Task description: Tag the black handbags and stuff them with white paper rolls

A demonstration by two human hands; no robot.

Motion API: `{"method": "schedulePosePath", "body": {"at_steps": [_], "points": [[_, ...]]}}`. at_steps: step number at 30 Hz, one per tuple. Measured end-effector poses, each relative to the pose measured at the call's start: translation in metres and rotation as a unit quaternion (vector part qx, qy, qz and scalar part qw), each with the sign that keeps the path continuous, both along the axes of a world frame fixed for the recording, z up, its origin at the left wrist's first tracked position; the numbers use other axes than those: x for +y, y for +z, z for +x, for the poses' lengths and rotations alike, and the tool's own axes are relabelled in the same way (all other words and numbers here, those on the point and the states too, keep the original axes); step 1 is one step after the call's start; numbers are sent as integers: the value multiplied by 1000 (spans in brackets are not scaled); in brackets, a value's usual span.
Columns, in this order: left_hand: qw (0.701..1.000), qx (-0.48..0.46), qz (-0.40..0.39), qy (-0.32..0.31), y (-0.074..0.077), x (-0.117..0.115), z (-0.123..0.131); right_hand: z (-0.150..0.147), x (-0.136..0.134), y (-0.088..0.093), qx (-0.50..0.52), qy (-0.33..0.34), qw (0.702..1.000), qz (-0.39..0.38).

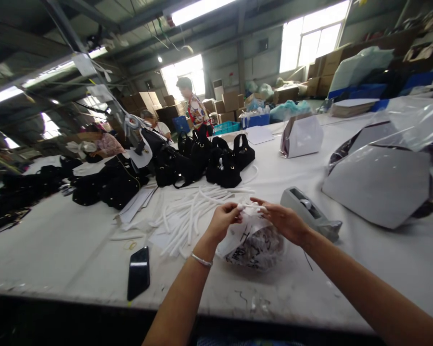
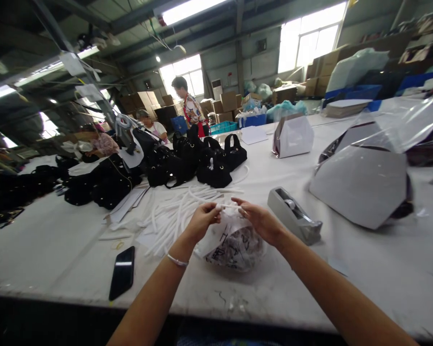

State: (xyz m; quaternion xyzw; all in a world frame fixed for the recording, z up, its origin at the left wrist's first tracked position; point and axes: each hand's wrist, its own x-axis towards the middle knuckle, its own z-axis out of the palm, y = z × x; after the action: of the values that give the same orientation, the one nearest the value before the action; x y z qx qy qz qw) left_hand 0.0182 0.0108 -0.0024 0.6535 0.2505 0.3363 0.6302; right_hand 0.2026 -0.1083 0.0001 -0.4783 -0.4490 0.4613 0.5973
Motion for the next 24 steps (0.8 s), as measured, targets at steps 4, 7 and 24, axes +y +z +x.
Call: {"method": "schedulePosePath", "body": {"at_steps": [4,7,24], "points": [[994,-82,-16,71,15,8,-24,13,-17,-3,109,-47,990,81],[995,-74,-12,66,17,7,-27,14,-26,-6,-17,-111,990,88],[938,167,293,-75,21,23,-24,4,-3,-27,-548,-122,816,138]]}}
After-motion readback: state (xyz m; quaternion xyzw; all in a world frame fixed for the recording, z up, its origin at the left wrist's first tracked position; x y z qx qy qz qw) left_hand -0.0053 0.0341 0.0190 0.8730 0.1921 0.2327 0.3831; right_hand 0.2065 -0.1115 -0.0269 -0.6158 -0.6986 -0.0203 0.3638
